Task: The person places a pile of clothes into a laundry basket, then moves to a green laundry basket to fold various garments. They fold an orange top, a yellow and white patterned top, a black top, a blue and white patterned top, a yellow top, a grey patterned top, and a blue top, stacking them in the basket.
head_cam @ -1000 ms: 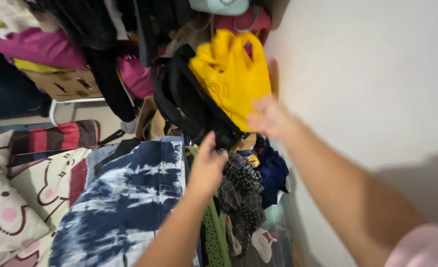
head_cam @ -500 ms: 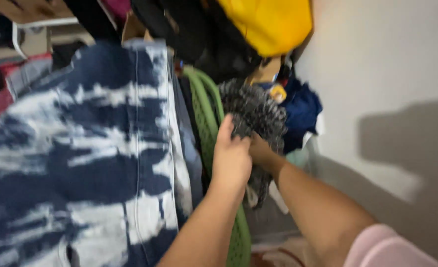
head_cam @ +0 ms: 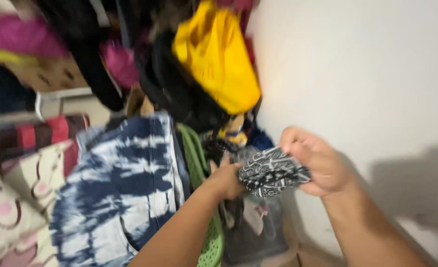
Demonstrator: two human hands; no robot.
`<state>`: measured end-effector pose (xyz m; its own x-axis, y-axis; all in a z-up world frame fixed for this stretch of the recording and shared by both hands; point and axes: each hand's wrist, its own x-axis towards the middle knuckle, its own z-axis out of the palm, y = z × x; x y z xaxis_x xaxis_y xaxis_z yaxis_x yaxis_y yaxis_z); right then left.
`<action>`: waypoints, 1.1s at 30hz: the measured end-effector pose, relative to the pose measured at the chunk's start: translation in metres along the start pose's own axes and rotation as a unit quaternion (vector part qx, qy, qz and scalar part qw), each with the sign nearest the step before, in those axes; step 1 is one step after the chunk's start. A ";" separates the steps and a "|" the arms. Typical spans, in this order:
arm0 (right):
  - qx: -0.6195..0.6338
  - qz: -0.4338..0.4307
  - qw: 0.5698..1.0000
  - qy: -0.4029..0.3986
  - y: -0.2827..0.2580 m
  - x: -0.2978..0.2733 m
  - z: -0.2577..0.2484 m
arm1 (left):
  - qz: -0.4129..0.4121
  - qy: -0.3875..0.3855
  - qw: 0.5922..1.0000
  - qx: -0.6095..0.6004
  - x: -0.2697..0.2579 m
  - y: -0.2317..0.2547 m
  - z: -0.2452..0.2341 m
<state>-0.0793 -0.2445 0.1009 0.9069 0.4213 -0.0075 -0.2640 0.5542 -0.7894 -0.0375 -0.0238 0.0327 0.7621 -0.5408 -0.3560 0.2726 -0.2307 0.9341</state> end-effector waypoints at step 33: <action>-0.120 -0.130 0.974 -0.141 -0.115 0.050 0.230 | 0.132 0.029 0.922 0.362 -0.114 0.081 -0.097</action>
<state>-0.0796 -0.1220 0.3324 0.7979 0.4883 0.3536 0.0768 0.4993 -0.8630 -0.0453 0.0972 0.1515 0.7822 -0.6154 -0.0969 -0.3739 -0.5882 0.7171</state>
